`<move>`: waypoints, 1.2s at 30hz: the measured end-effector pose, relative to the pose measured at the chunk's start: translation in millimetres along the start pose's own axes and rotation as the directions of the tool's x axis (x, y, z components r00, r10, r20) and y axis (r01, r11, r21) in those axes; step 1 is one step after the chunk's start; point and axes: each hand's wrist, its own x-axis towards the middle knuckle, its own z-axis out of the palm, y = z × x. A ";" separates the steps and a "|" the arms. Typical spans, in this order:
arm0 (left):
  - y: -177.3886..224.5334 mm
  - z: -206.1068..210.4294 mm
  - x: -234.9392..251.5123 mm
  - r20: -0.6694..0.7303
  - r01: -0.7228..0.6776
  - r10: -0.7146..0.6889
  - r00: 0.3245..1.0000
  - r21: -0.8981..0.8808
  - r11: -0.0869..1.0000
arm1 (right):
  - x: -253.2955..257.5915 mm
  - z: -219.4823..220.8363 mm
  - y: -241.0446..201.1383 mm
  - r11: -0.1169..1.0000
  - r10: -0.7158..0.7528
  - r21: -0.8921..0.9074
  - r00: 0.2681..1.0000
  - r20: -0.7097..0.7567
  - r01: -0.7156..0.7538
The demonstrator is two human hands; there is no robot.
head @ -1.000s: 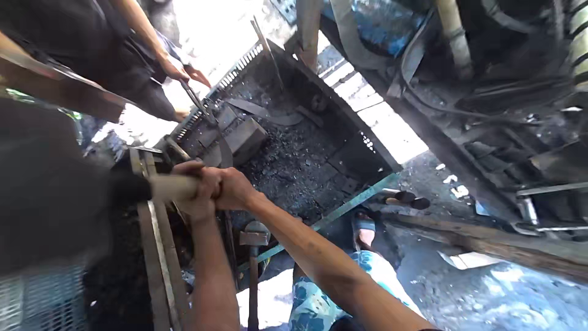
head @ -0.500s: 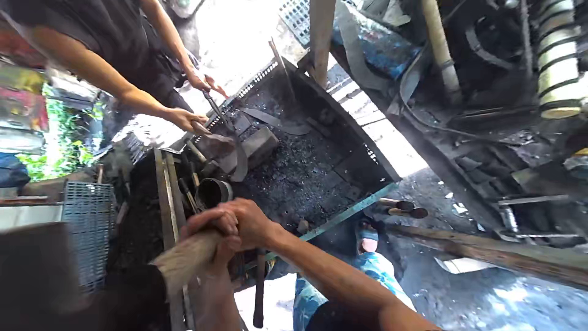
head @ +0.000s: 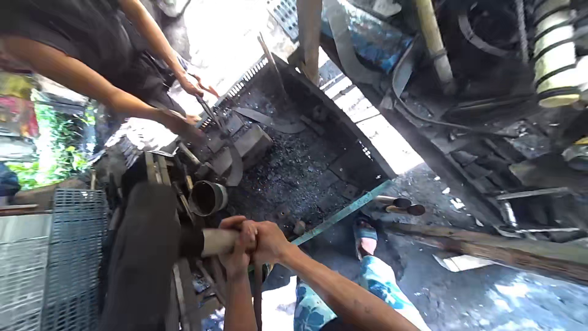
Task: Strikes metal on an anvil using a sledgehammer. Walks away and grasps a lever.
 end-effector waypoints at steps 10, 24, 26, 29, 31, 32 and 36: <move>-67.6 -29.7 106.5 -0.004 -0.018 0.019 1.000 0.205 0.979 | 123.7 -9.6 42.6 0.998 -0.004 0.064 0.993 -0.118 0.012; 158.7 45.5 52.4 0.197 -0.361 0.320 0.927 0.235 0.902 | 24.9 -53.2 -141.0 0.925 -0.364 0.065 0.922 -0.132 0.375; 192.9 43.2 86.0 0.241 -0.448 0.395 0.887 0.240 0.861 | 53.2 -73.4 -182.3 0.882 -0.465 -0.011 0.868 -0.174 0.470; 166.0 22.8 138.9 0.298 -0.485 0.424 0.855 0.171 0.858 | 106.7 -83.4 -170.5 0.846 -0.527 -0.091 0.797 -0.296 0.525; 70.8 -8.3 146.7 0.220 -0.359 0.322 0.921 0.150 0.921 | 127.2 -64.8 -93.0 0.933 -0.355 -0.050 0.894 -0.274 0.356; 6.4 -22.8 135.7 0.126 -0.218 0.197 0.972 0.181 0.959 | 127.0 -45.2 -36.3 0.983 -0.180 0.004 0.959 -0.218 0.186; -195.3 -46.6 67.9 -0.239 0.446 -0.402 0.884 0.173 0.878 | 87.1 33.4 143.9 0.864 0.440 0.222 0.892 0.100 -0.451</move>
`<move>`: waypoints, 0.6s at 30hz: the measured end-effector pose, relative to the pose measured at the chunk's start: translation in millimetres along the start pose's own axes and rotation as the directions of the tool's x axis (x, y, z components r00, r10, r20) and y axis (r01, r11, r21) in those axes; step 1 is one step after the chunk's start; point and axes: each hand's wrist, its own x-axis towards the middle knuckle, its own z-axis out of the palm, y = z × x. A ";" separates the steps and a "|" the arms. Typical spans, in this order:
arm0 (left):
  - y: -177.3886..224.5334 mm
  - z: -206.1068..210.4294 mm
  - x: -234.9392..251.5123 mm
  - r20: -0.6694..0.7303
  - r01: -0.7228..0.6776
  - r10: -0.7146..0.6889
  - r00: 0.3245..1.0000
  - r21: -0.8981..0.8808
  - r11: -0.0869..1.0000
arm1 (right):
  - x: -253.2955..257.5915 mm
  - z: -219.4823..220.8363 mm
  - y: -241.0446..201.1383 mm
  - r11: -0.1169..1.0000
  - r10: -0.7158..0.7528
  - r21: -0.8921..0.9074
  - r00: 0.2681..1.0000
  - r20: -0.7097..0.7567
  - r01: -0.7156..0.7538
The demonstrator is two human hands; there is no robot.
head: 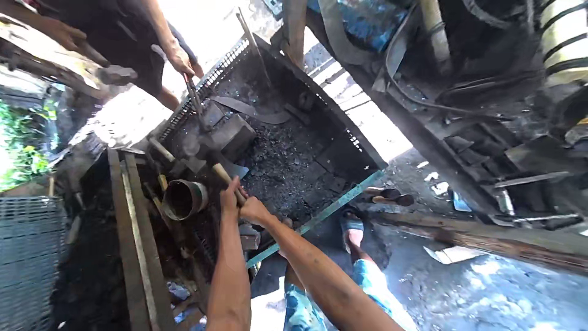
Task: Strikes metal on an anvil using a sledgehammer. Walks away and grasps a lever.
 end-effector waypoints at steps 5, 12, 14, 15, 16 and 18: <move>101.6 5.2 -109.6 0.085 -0.299 0.304 0.949 -0.073 0.952 | -98.3 6.5 -42.3 0.933 -0.356 0.029 0.931 -0.085 0.359; 319.5 -13.2 -144.7 0.304 -0.745 0.716 0.629 -0.027 0.666 | -153.0 -16.7 -245.7 0.572 -0.820 -0.101 0.565 -0.093 0.814; 340.0 -16.5 -105.8 0.352 -0.790 0.762 0.543 -0.094 0.606 | -123.5 -28.4 -276.4 0.466 -0.884 -0.217 0.442 -0.151 0.858; 328.8 -16.5 -81.2 0.351 -0.790 0.771 0.531 -0.124 0.600 | -101.1 -32.1 -273.6 0.457 -0.889 -0.265 0.420 -0.185 0.849; 298.9 -15.1 -56.4 0.322 -0.765 0.761 0.564 -0.144 0.628 | -75.9 -33.5 -253.2 0.507 -0.862 -0.294 0.465 -0.204 0.811; 180.4 -14.4 -17.2 0.202 -0.602 0.610 0.766 -0.106 0.791 | -28.5 -25.5 -159.6 0.757 -0.649 -0.244 0.740 -0.178 0.605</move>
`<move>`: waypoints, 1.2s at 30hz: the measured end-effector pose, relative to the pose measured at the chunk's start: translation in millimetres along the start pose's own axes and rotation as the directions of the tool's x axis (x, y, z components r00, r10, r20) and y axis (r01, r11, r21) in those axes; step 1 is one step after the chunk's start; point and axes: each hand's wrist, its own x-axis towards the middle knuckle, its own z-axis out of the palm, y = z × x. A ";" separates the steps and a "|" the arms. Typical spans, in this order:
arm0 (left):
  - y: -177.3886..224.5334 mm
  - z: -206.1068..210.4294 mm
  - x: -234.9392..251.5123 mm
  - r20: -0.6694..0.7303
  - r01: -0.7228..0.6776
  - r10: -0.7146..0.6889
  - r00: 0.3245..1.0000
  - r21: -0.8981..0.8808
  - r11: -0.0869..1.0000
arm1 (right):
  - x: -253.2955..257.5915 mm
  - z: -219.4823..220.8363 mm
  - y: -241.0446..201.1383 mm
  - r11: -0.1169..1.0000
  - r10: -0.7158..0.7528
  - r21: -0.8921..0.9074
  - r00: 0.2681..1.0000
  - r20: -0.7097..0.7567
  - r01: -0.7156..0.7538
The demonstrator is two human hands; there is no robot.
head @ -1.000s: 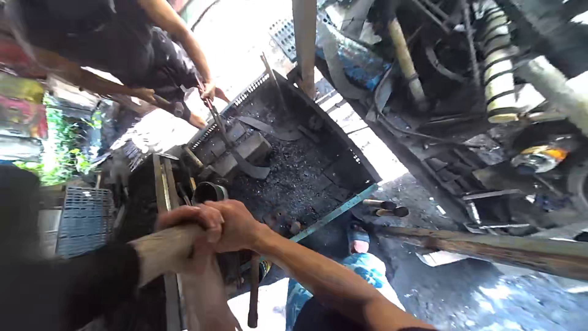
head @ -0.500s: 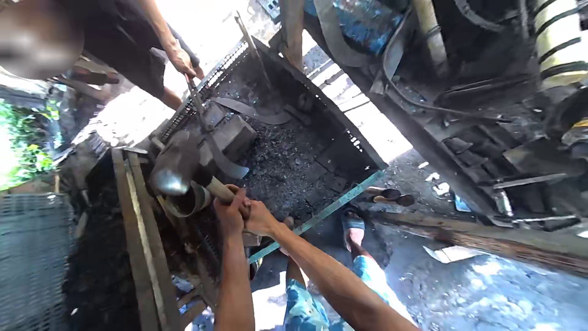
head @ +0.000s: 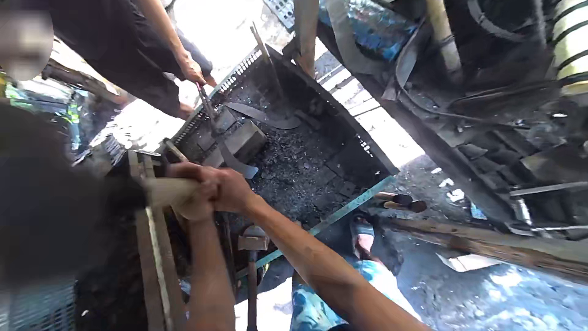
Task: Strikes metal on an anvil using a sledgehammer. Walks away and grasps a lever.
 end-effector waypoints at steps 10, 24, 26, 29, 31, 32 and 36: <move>81.1 24.8 -82.4 -0.092 0.020 -0.038 0.995 -0.193 0.981 | -96.6 -17.1 -56.9 0.997 0.059 -0.065 0.976 0.210 -0.046; -145.0 15.9 -101.8 -0.267 0.611 -0.586 0.765 0.011 0.792 | -88.7 46.4 128.2 0.771 0.570 0.103 0.753 0.328 -0.628; -113.0 31.5 -93.9 -0.266 0.551 -0.524 0.809 0.033 0.834 | -90.3 26.2 113.7 0.839 0.458 0.153 0.829 0.321 -0.522; 23.6 30.5 -82.3 -0.093 0.255 -0.251 0.963 0.032 0.966 | -95.6 3.6 5.4 0.950 0.142 0.264 0.984 0.110 -0.166; 104.5 35.0 -58.8 0.102 0.089 -0.085 0.991 -0.031 0.996 | -83.0 -15.1 -62.0 0.943 -0.093 0.320 0.996 -0.006 0.090; 137.4 35.0 -45.9 0.168 0.024 -0.019 0.986 -0.028 0.999 | -74.2 -21.1 -88.9 0.926 -0.197 0.315 0.978 -0.062 0.207; 184.8 25.9 12.9 0.284 -0.260 0.209 0.936 0.152 0.954 | -14.2 -51.4 -141.2 0.895 -0.392 0.180 0.912 -0.118 0.408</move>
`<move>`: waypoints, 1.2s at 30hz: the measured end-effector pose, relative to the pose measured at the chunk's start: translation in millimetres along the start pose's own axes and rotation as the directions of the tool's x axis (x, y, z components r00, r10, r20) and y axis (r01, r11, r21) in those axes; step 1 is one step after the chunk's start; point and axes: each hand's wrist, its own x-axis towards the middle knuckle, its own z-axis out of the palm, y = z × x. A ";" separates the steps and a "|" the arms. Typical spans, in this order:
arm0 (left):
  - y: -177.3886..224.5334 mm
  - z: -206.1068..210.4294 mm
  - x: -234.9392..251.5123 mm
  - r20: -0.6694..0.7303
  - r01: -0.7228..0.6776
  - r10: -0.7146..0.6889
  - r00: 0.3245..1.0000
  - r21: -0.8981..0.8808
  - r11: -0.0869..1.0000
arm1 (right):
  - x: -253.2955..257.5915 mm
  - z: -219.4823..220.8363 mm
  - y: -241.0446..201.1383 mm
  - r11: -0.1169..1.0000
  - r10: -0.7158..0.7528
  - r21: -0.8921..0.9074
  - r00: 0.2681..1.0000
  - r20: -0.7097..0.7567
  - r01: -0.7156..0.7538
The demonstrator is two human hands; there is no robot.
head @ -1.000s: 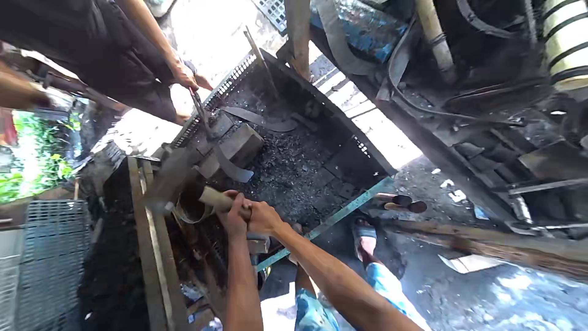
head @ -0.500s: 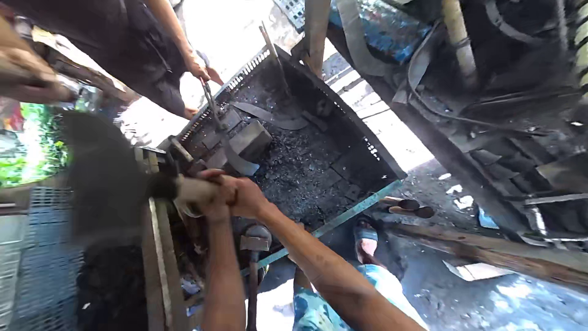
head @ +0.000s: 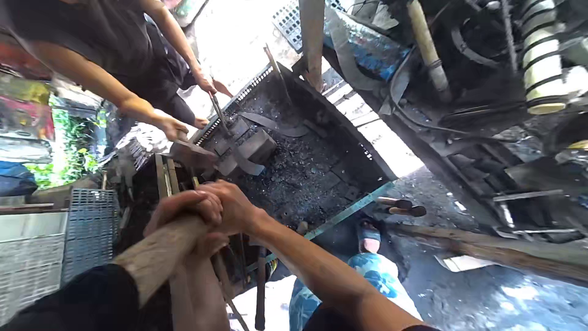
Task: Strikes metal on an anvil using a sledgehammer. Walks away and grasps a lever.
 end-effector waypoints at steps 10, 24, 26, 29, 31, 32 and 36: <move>-256.9 81.6 -177.2 -0.279 0.506 -0.727 0.628 -0.564 0.653 | -172.0 20.0 191.0 0.512 0.859 -0.337 0.464 0.215 -0.790; -148.7 22.3 -68.0 -0.254 0.239 -0.267 0.929 -0.136 0.961 | -54.8 20.1 125.9 0.925 0.360 -0.171 0.925 0.117 -0.339; -240.8 72.6 -140.4 -0.317 0.586 -0.645 0.695 -0.271 0.764 | -143.3 24.2 196.5 0.652 0.758 -0.152 0.633 0.159 -0.743; -276.5 100.0 -175.0 -0.315 0.671 -0.804 0.504 -0.443 0.594 | -177.3 11.7 203.7 0.435 0.900 -0.310 0.403 0.164 -0.845; -210.3 80.6 -153.8 -0.329 0.461 -0.667 0.669 -0.521 0.719 | -152.1 3.4 150.1 0.600 0.796 -0.392 0.570 0.203 -0.697; -168.0 66.2 -137.6 -0.333 0.355 -0.573 0.749 -0.529 0.771 | -135.4 3.5 117.8 0.694 0.710 -0.382 0.667 0.225 -0.610; -34.8 7.7 -70.5 -0.196 0.075 -0.145 0.970 -0.324 0.943 | -58.0 13.8 12.8 0.938 0.300 -0.239 0.932 0.204 -0.250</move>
